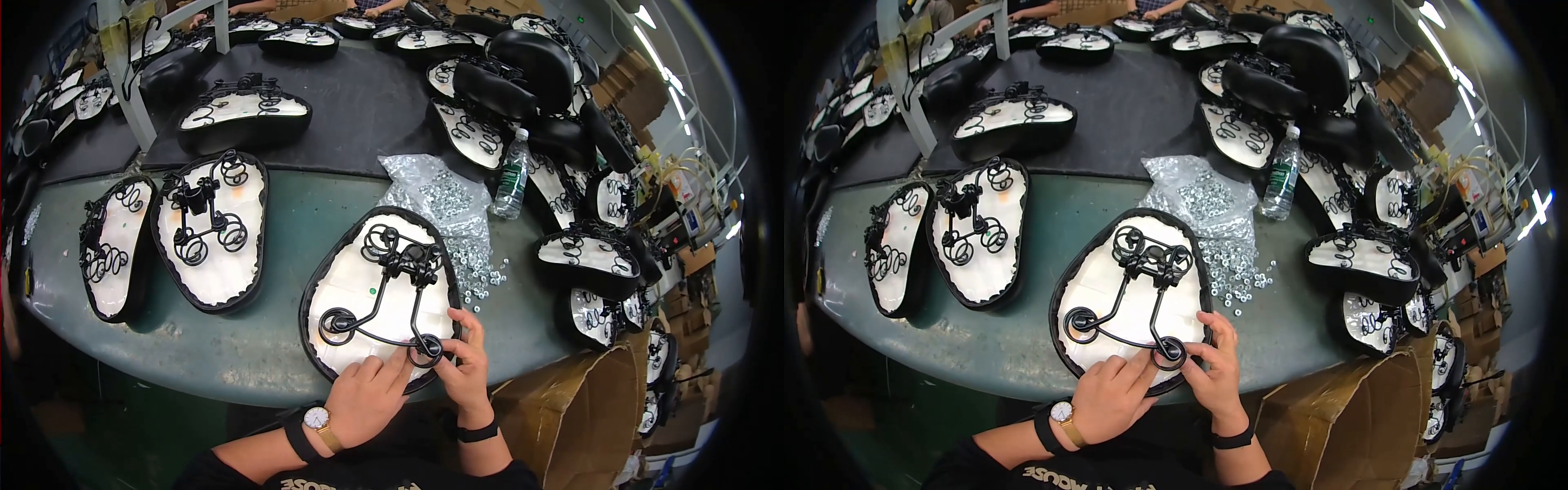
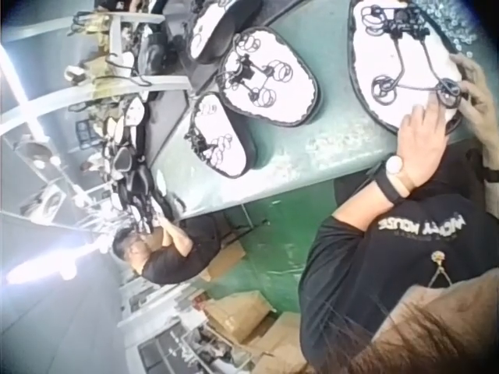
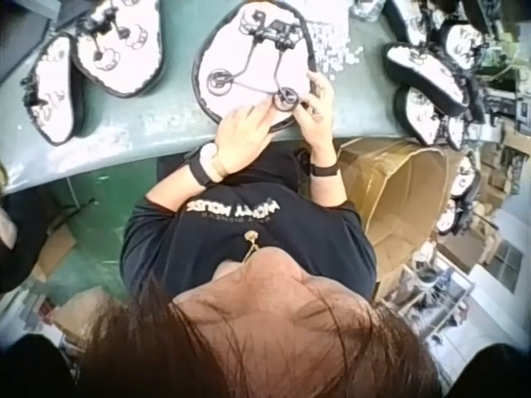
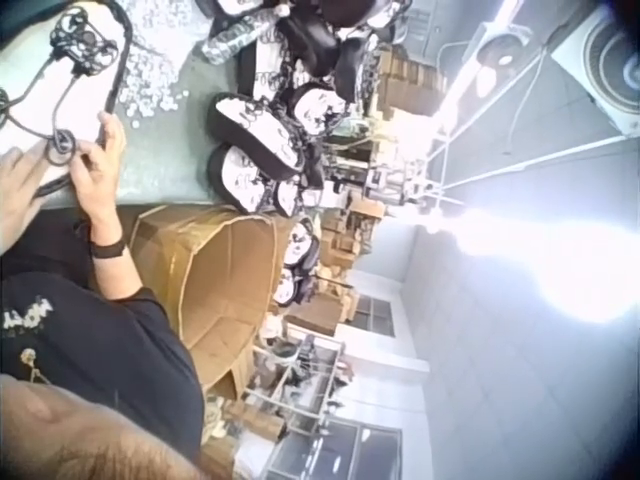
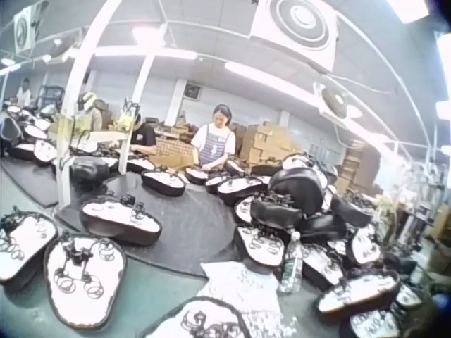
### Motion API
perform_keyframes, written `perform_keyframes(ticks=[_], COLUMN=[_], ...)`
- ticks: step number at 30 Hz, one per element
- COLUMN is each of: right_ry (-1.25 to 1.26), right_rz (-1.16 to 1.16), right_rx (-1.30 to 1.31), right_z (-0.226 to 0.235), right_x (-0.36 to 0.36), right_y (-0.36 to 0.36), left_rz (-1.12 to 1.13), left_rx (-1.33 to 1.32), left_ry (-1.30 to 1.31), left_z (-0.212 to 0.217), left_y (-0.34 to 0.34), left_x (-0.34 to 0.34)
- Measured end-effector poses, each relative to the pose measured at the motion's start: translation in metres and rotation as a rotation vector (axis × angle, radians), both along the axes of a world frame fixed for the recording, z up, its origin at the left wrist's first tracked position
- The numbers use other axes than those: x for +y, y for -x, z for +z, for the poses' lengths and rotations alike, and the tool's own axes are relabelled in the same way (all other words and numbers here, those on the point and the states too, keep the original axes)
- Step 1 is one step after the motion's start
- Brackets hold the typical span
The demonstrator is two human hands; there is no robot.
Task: The person picks up a bicycle seat, places it on the table, and fits metal washers onto the spring assembly by hand. After securing the washers, they place the completed seat into a cardboard box and repeat the process.
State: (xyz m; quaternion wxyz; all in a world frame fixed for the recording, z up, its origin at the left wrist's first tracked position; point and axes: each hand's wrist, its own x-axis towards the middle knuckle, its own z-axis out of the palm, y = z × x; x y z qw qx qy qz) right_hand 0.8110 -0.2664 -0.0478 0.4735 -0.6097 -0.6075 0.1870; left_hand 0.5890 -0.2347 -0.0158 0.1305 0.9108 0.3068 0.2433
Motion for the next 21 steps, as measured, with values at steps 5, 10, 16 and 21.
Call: perform_keyframes(ticks=[5,10,16,21], right_ry=[0.0,0.035,0.006,-0.004], right_rz=[-0.079,-0.026,-0.041,-0.014], right_rx=[0.003,-0.168,-0.15,-0.068], right_z=[0.003,0.006,0.007,0.005], right_x=[0.001,0.003,0.007,0.008], right_y=[0.009,0.005,0.001,0.009], left_rz=[-0.029,-0.044,0.012,0.075], left_rx=[0.01,0.079,0.071,0.005], left_ry=[-0.042,-0.141,-0.207,-0.07], left_z=[0.0,-0.007,-0.006,-0.004], left_y=[0.0,-0.002,-0.009,-0.012], left_x=[0.003,0.002,0.004,-0.006])
